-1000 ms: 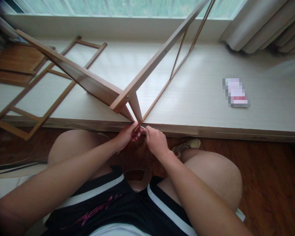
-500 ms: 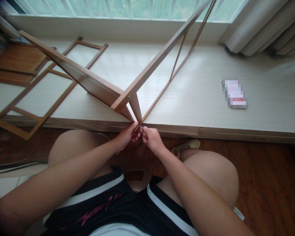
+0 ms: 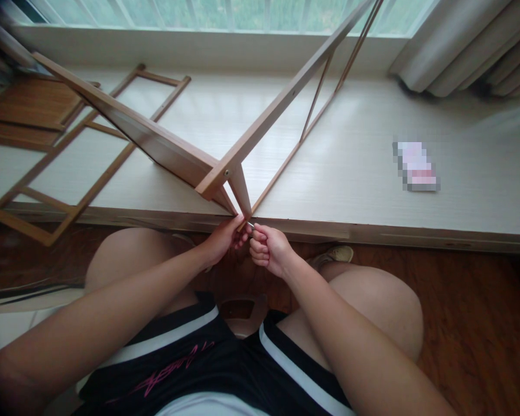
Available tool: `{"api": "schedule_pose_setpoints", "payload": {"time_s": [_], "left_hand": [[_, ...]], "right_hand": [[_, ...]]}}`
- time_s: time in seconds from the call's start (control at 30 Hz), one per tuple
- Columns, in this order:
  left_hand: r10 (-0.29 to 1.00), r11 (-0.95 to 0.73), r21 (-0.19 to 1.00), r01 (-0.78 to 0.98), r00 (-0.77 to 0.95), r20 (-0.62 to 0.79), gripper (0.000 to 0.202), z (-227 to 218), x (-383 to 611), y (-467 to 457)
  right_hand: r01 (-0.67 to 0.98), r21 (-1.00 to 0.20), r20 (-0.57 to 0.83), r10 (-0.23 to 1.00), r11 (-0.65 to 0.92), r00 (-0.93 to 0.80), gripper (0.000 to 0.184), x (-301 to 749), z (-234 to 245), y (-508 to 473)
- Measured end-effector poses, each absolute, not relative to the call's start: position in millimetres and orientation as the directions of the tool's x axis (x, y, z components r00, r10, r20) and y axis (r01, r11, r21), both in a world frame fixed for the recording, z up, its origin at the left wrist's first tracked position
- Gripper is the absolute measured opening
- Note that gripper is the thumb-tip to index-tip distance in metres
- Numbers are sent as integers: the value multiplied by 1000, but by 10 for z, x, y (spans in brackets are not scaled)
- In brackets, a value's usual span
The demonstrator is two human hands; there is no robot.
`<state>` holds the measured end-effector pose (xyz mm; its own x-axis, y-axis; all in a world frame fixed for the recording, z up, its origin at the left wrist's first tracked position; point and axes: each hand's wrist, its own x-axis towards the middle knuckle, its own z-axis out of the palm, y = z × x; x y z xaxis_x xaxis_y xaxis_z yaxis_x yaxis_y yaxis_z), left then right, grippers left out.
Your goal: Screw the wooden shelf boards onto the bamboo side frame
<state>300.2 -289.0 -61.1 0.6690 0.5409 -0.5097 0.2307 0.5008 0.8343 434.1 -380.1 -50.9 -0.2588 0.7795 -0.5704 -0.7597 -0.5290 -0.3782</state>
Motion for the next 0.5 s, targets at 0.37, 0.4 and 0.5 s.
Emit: {"api": "schedule_pose_setpoints", "payload": {"time_s": [0.37,0.4,0.5], "left_hand": [[540,510,827,238,659,-523,53,-621,3004,-2889],[538,513,825,239,659,-525,53,-622,3004,-2890],[533,521,820,236,661,-529,53,-620,3004,-2894]], "right_hand": [[-196,-921,-378,895,-337,238,47,4212,-581,-3868],[-42,-955,-292,916,-292,275,47,4216,-589,-3873],[337,-916,-130,956,-218,263,45,4253,-587,-3891]]}}
